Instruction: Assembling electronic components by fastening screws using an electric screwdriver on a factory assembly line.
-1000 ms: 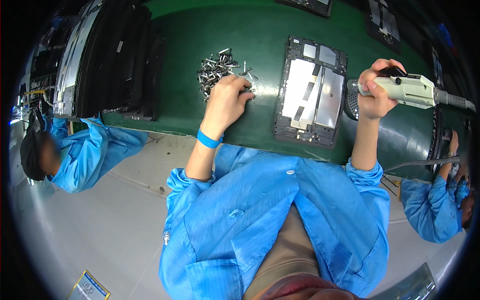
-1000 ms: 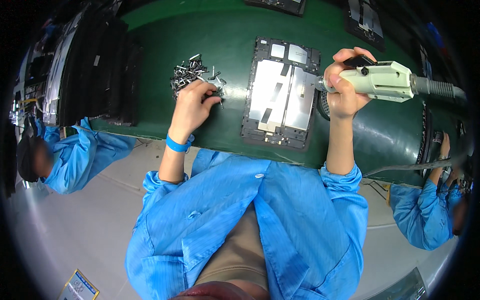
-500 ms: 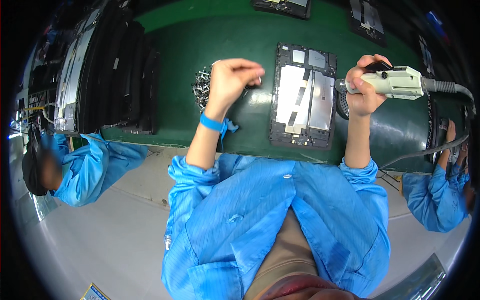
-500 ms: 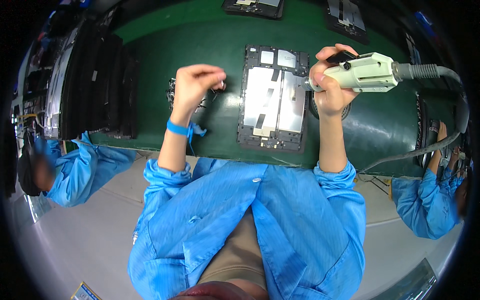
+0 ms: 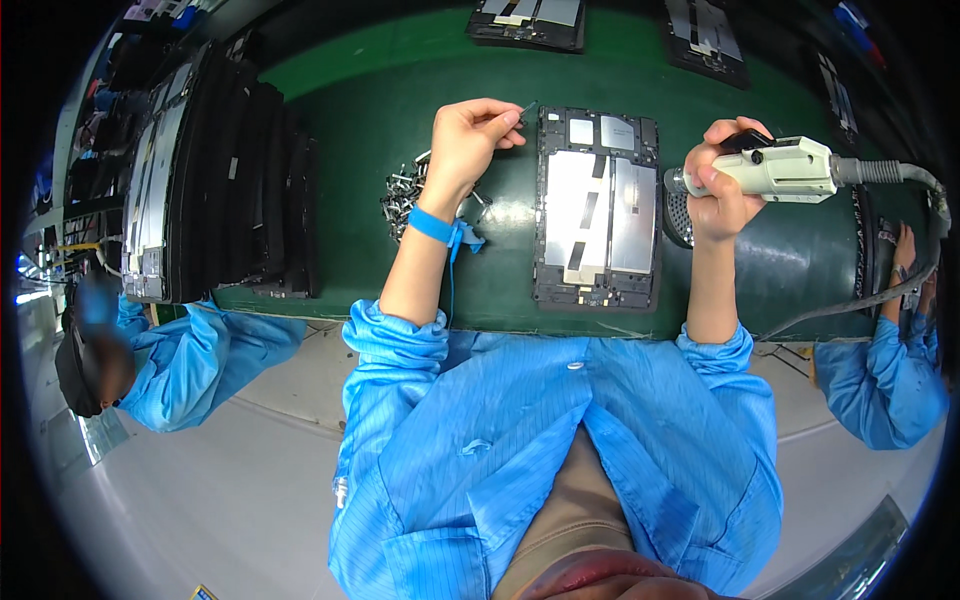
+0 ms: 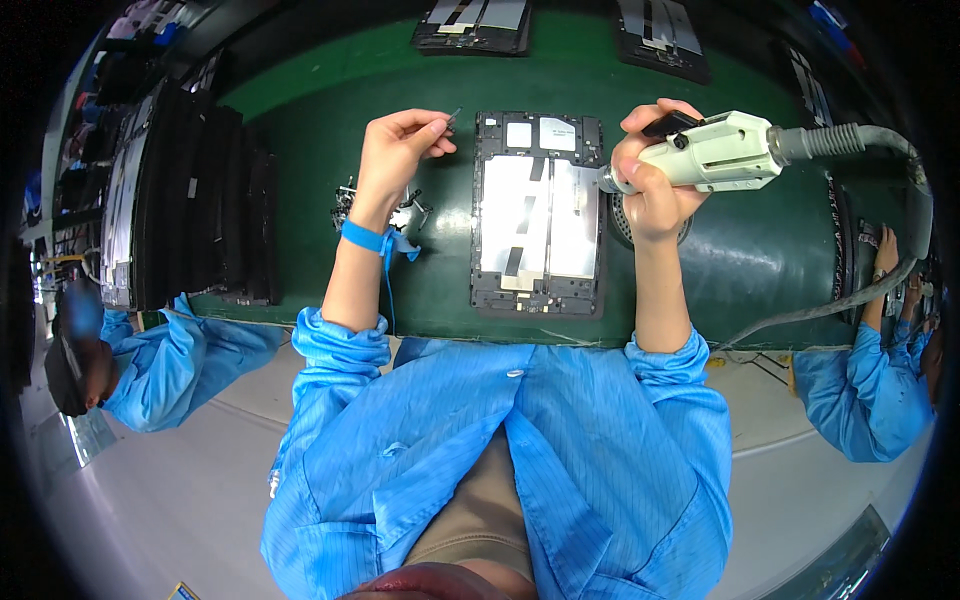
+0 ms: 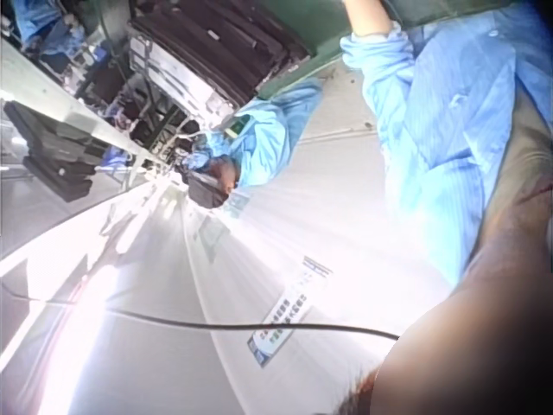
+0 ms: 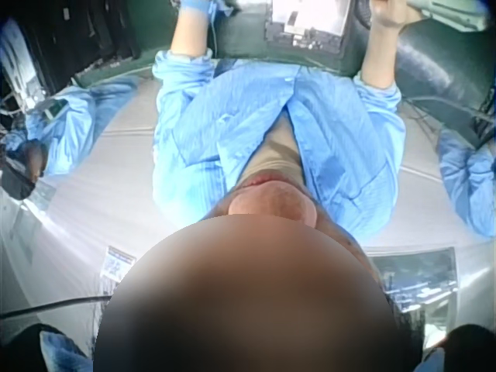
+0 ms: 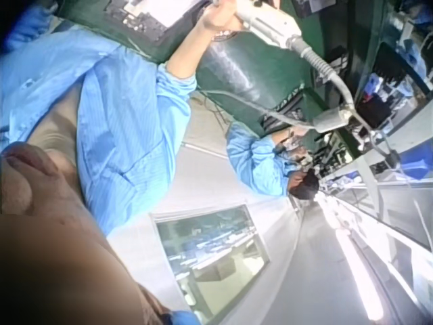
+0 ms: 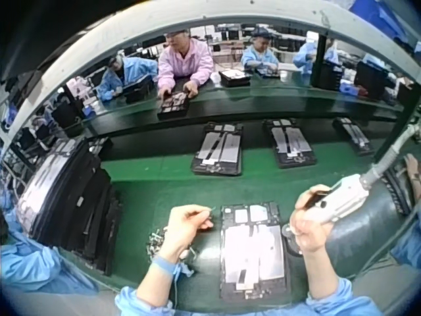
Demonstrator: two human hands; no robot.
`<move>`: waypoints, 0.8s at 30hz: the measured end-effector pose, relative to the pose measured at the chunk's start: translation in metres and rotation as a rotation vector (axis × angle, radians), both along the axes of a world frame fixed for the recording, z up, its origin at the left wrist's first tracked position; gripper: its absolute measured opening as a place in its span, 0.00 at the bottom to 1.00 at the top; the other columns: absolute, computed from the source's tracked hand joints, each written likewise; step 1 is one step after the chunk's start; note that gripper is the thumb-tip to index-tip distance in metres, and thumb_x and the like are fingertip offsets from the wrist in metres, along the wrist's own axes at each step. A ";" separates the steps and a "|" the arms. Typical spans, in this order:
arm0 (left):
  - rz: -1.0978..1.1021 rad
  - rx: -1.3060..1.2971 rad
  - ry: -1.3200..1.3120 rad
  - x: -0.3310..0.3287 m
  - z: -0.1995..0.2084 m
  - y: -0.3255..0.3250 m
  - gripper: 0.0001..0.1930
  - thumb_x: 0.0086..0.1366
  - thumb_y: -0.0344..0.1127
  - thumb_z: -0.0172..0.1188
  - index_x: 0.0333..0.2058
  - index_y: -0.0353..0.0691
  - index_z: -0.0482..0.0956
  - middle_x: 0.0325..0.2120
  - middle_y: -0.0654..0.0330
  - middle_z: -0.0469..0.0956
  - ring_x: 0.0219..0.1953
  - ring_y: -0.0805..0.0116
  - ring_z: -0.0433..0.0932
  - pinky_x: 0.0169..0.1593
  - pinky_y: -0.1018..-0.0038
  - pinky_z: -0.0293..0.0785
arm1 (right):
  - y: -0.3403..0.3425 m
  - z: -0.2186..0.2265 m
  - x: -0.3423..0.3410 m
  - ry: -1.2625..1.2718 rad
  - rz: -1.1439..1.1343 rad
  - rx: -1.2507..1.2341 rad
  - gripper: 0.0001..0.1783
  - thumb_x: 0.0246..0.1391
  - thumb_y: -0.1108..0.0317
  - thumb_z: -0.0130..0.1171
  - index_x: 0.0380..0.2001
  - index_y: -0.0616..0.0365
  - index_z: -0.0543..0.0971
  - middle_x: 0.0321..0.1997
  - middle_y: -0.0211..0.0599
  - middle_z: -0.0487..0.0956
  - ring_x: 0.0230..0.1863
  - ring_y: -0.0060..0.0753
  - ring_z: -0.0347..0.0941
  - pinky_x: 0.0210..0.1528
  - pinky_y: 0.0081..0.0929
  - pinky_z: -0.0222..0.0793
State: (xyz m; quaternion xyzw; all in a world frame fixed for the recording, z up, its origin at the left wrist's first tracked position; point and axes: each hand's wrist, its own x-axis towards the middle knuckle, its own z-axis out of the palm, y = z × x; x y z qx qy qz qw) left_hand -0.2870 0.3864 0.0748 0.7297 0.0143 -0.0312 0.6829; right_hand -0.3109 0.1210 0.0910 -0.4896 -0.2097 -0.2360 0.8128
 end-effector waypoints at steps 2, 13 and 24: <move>0.016 0.032 0.025 0.014 -0.011 -0.004 0.06 0.58 0.26 0.59 0.33 0.31 0.80 0.26 0.56 0.80 0.26 0.71 0.79 0.32 0.80 0.74 | 0.003 0.000 0.000 0.000 0.011 0.003 0.30 0.34 0.80 0.50 0.48 0.65 0.66 0.38 0.49 0.72 0.17 0.23 0.64 0.21 0.21 0.64; -0.215 0.480 -0.058 0.011 -0.016 -0.010 0.04 0.55 0.26 0.60 0.29 0.33 0.81 0.23 0.53 0.80 0.27 0.70 0.78 0.34 0.74 0.73 | 0.005 -0.001 0.003 -0.012 0.019 0.056 0.30 0.34 0.82 0.51 0.48 0.68 0.65 0.36 0.51 0.73 0.18 0.23 0.66 0.19 0.18 0.64; -0.091 0.386 0.048 -0.011 -0.015 0.003 0.07 0.54 0.27 0.62 0.31 0.31 0.82 0.23 0.53 0.81 0.27 0.71 0.79 0.35 0.77 0.75 | 0.013 -0.001 -0.001 0.040 0.077 -0.001 0.30 0.33 0.81 0.50 0.48 0.65 0.67 0.38 0.47 0.72 0.18 0.23 0.64 0.22 0.22 0.65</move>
